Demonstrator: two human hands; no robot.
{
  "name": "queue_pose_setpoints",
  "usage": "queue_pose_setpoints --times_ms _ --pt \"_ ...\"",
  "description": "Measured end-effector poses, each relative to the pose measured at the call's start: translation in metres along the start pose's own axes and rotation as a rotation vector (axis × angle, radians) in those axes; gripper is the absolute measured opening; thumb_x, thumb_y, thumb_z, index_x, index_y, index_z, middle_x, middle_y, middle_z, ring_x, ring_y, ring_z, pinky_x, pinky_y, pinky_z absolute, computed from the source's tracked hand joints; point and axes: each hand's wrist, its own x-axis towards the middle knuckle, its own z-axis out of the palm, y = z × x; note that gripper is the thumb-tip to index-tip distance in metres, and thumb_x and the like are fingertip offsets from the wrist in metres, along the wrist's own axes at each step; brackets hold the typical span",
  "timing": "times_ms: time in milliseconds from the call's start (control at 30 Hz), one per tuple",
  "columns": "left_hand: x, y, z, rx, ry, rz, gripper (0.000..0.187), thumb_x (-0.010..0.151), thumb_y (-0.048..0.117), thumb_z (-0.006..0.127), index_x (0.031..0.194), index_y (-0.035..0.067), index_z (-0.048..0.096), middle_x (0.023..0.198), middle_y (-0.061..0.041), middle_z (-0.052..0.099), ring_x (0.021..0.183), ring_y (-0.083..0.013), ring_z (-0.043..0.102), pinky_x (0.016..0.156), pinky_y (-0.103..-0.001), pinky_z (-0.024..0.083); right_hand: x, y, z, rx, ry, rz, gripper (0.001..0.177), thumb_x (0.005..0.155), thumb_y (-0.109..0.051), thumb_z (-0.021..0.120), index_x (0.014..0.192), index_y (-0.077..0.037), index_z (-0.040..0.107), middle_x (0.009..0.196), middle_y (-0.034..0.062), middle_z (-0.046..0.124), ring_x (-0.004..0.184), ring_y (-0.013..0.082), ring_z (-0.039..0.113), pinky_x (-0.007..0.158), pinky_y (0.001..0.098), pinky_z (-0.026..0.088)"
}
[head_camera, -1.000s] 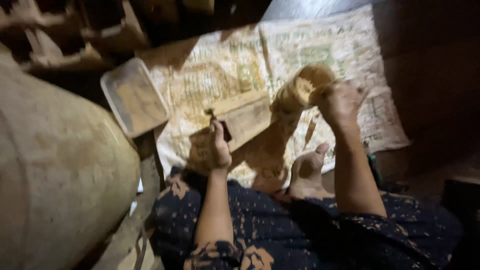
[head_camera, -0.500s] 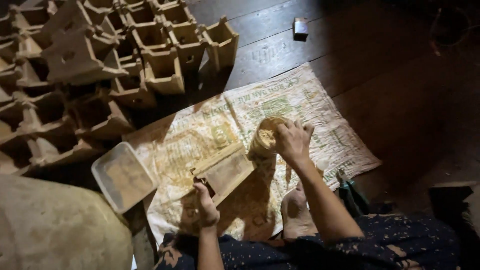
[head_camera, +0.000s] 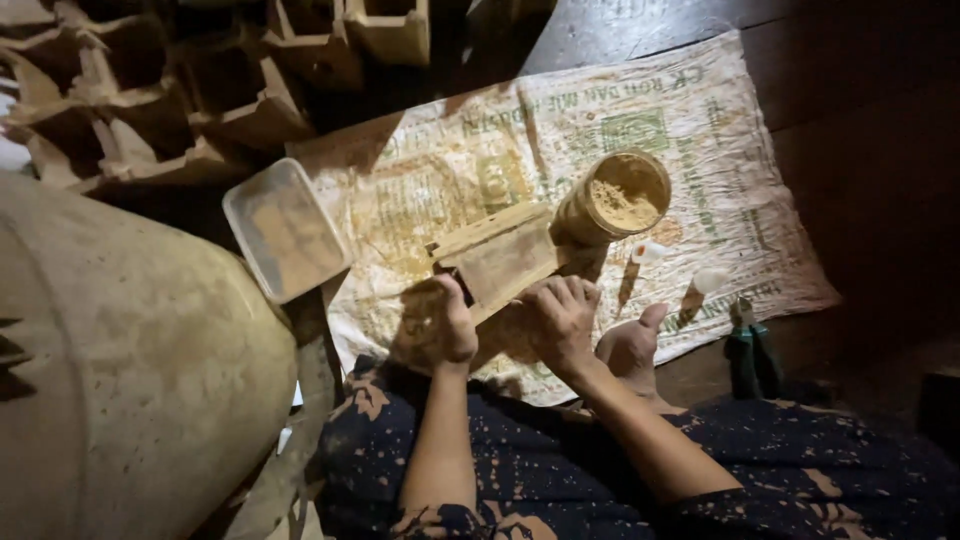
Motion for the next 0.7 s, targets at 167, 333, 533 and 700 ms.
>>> queue_pose_setpoints --times_ms 167,333,533,700 --pt "-0.007 -0.004 -0.002 -0.130 -0.013 0.013 0.067 0.115 0.053 0.024 0.167 0.011 0.028 0.155 -0.031 0.051 0.142 -0.0364 0.052 0.126 -0.051 0.027 -0.007 -0.012 0.023 -0.007 0.123 -0.018 0.010 0.083 -0.033 0.081 0.090 -0.030 0.075 0.084 -0.0059 0.063 0.080 0.0187 0.055 0.089 0.0357 0.036" --pt "-0.013 -0.009 -0.004 -0.315 -0.031 0.054 0.073 0.115 0.054 0.026 0.165 0.002 0.029 0.153 -0.033 0.051 0.140 -0.0361 0.054 0.124 -0.048 0.032 0.002 -0.053 -0.006 -0.069 0.125 -0.123 0.017 0.097 -0.024 0.070 0.111 -0.032 0.079 0.105 -0.0035 0.062 0.088 0.0218 0.049 0.084 0.0376 0.030" --pt "-0.023 -0.001 -0.005 -0.503 -0.066 0.118 0.080 0.114 0.055 0.028 0.164 -0.008 0.030 0.152 -0.036 0.052 0.139 -0.0357 0.056 0.122 -0.046 0.036 0.019 -0.067 -0.016 -0.055 0.135 -0.118 0.013 0.099 -0.022 0.070 0.110 -0.027 0.077 0.110 0.0017 0.062 0.095 0.0244 0.054 0.084 0.0385 0.031" --pt "-0.007 -0.021 -0.009 0.077 0.192 0.335 0.056 0.111 0.046 0.034 0.089 0.010 0.072 0.080 -0.016 0.076 0.086 -0.0296 0.076 0.090 -0.036 0.053 0.000 -0.062 -0.013 0.006 0.160 -0.127 0.012 0.100 -0.021 0.067 0.108 -0.025 0.077 0.104 0.0029 0.067 0.087 0.0267 0.059 0.077 0.0445 0.034"
